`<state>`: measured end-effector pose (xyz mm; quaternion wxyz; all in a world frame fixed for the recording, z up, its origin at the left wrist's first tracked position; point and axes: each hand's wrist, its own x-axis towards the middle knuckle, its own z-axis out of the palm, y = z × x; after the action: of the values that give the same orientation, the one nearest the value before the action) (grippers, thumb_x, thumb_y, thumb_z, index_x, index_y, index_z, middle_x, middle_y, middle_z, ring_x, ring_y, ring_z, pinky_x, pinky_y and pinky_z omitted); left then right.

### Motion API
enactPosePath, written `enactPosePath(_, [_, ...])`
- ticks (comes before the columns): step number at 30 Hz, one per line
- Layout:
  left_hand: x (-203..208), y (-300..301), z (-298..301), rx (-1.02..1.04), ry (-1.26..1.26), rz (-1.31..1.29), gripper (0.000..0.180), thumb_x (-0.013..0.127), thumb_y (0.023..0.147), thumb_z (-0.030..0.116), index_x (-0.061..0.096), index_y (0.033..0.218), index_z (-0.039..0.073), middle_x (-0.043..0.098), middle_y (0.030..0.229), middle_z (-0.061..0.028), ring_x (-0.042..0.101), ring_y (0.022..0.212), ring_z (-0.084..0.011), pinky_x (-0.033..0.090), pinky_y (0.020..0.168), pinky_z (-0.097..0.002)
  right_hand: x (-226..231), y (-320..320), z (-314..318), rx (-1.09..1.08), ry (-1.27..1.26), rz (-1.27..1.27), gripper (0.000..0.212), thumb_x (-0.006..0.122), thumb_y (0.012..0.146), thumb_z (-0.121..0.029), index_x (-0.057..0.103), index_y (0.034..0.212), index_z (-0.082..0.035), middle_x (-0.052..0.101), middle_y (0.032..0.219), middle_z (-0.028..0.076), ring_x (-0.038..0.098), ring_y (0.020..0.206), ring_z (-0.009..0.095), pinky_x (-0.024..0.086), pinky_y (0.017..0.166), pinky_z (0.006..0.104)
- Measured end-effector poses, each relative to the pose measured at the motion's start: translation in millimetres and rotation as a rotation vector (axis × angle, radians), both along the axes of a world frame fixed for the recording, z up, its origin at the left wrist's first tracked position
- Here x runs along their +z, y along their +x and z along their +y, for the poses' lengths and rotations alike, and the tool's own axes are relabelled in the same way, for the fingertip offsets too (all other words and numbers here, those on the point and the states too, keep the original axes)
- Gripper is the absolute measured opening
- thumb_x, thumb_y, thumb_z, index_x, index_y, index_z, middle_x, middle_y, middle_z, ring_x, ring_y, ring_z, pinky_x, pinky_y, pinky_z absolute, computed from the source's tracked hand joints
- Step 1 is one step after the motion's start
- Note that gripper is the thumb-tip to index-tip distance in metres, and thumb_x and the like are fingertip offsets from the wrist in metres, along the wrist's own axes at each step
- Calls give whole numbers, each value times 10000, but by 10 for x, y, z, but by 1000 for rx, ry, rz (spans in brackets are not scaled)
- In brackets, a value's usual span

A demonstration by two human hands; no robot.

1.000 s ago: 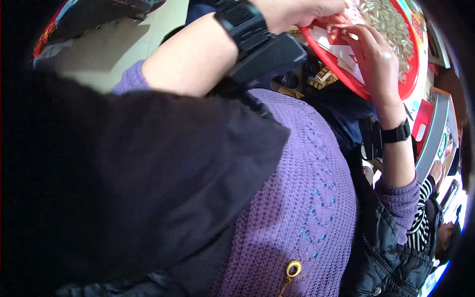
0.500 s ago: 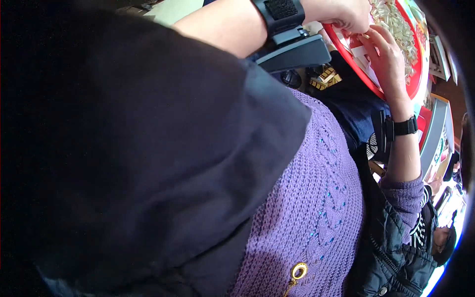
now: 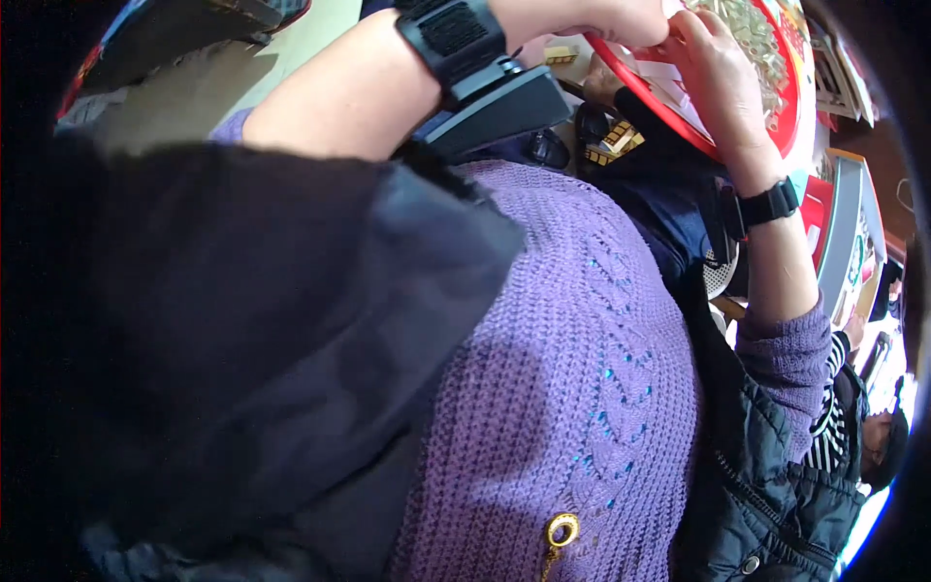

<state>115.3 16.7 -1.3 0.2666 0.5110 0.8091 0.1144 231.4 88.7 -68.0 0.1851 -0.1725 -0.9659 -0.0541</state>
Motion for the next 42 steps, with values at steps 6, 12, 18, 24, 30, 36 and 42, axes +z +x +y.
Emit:
enactPosePath(6, [-259, -369, -102, -188, 210, -436, 185, 494, 773, 52, 651, 864, 16, 621, 656, -170, 586, 451, -292, 430, 356, -368, 128, 60, 53, 167, -110, 162, 129, 607, 758, -63, 604, 884, -88, 565, 851, 133, 598, 779, 301, 508, 673, 363])
enactPosePath(12, [-596, -374, -265, -193, 393, -357, 146, 532, 817, 60, 635, 893, -11, 630, 701, -107, 598, 557, -180, 462, 483, -282, 62, 168, 56, 213, -235, -3, 215, 603, 812, -77, 626, 1023, -111, 594, 998, 108, 621, 871, 307, 522, 705, 360])
enactPosePath(18, [-483, -314, -369, -207, 480, -347, 138, 516, 842, 22, 618, 911, -41, 630, 693, -105, 621, 622, -137, 491, 556, -245, 88, 222, -12, 270, -261, 6, 163, 621, 791, -52, 605, 952, -75, 598, 939, 102, 633, 773, 295, 526, 702, 360])
enactPosePath(24, [-355, -181, -352, 224, 404, -1122, 156, 543, 896, 35, 601, 1035, -8, 631, 801, -45, 599, 654, -96, 502, 594, -213, 105, 258, -14, -121, -712, 213, 94, 607, 869, -89, 541, 906, -33, 600, 870, 91, 643, 746, 212, 522, 692, 306])
enactPosePath(30, [-338, -284, -307, 360, 424, -1423, 202, 552, 889, 17, 571, 1088, -17, 609, 868, -37, 585, 701, -80, 494, 650, -195, 152, 169, -54, -217, -1601, 661, 113, 570, 931, -114, 499, 915, -28, 587, 839, 39, 608, 748, 98, 506, 672, 240])
enactPosePath(36, [-396, -259, -256, 455, 323, -1571, 270, 559, 870, 3, 554, 1138, -29, 607, 878, -55, 583, 729, -96, 498, 694, -207, 195, 104, -156, -204, -1637, 674, 105, 588, 915, -83, 495, 919, -32, 587, 833, 30, 596, 736, 91, 497, 670, 221])
enactPosePath(42, [-390, -294, -224, 449, 308, -1627, 278, 551, 858, -14, 553, 1136, -32, 599, 890, -63, 581, 730, -105, 502, 705, -220, 150, 88, -136, -221, -1553, 620, 113, 597, 905, -61, 493, 931, -27, 587, 830, 27, 589, 743, 83, 490, 670, 210])
